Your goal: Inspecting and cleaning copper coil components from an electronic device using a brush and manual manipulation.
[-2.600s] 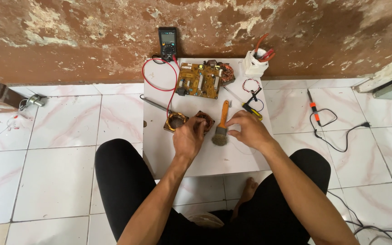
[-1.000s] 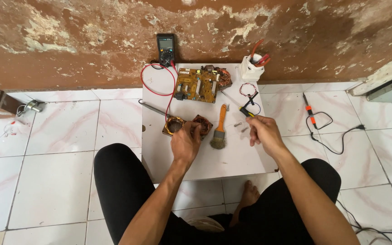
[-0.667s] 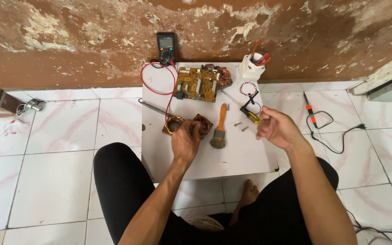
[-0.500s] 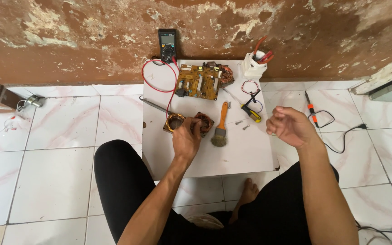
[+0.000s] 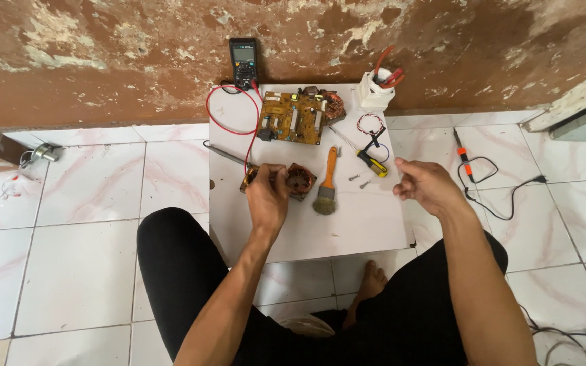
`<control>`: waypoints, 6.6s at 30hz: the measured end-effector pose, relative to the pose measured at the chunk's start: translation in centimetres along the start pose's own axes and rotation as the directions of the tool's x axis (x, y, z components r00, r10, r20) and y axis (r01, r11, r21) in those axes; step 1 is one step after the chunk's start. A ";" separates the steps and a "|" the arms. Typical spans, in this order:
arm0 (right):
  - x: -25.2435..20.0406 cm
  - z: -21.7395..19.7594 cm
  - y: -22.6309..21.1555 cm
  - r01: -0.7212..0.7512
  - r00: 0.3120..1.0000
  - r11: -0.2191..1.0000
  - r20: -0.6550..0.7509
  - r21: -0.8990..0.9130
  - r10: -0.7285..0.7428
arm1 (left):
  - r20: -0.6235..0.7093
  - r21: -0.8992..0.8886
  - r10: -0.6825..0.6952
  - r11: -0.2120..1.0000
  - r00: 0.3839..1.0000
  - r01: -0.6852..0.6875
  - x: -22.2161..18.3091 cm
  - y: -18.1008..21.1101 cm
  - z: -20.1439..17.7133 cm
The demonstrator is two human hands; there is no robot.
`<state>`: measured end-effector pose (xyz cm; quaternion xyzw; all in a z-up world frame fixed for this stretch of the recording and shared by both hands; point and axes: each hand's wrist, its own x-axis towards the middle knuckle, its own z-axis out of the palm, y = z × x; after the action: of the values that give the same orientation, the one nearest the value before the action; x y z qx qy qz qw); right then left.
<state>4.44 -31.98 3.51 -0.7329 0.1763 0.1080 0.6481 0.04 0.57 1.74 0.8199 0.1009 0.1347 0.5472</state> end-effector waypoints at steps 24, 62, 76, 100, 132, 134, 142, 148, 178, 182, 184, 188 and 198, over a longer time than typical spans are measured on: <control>-1.9 10.5 -0.8 0.564 0.806 0.743 0.043 -0.360 -0.590 | -0.136 0.077 0.664 0.747 0.735 -0.660 1.8 13.8 -7.1; 4.3 16.4 -0.3 0.297 0.894 0.940 0.296 0.165 -0.335 | 0.683 0.548 -0.010 0.668 0.731 -0.503 3.9 -0.2 -0.9; 3.0 13.1 -11.2 0.250 0.824 0.533 0.111 0.808 -0.555 | 0.624 0.510 0.083 0.710 0.777 -0.485 3.6 -1.6 0.0; -0.8 17.5 -13.7 0.180 0.688 0.442 0.209 0.879 -0.695 | 0.587 0.504 0.202 0.667 0.784 -0.549 2.7 -2.8 0.4; -7.3 19.5 -14.6 -0.047 0.661 0.511 0.410 0.859 -0.629 | 0.475 0.571 0.287 0.618 0.832 -0.540 1.7 -3.1 1.7; -8.4 18.4 -13.6 0.013 0.668 0.550 0.402 0.835 -0.626 | 0.532 0.597 0.074 0.673 0.843 -0.436 1.7 -2.0 1.3; -15.9 10.4 -4.9 -0.234 0.690 0.350 0.409 0.907 -0.597 | 0.480 0.623 0.179 0.620 0.859 -0.477 1.6 -3.1 2.4; -19.0 6.1 5.9 -0.232 0.806 0.102 0.250 0.967 -0.537 | 0.455 0.643 0.281 0.552 0.845 -0.530 1.1 -2.9 2.4; 4.4 -6.9 -5.9 0.611 0.791 0.150 -0.594 0.777 -0.144 | 0.466 0.421 0.607 0.488 0.644 -0.764 0.3 -1.2 0.1; 6.6 -7.5 -3.4 0.546 0.836 0.065 -0.548 0.835 0.025 | 0.500 0.421 0.607 0.453 0.618 -0.786 1.0 -2.2 0.6; 6.1 -8.7 -3.1 0.585 0.809 0.081 -0.587 0.807 0.013 | 0.479 0.407 0.619 0.471 0.622 -0.782 1.2 -1.8 0.6; 6.4 -10.6 -2.7 0.663 0.742 0.095 -0.669 0.742 0.046 | 0.445 0.421 0.607 0.507 0.658 -0.752 2.2 -1.6 0.0; 5.3 -16.5 0.0 0.779 0.596 0.172 -0.797 0.603 0.092 | 0.405 0.438 0.664 0.462 0.629 -0.771 2.2 -1.0 0.1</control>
<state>8.18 -48.88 3.72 -0.1942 0.2334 -0.4680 0.8299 2.11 1.52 1.01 0.9169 -0.2677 0.2424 0.1703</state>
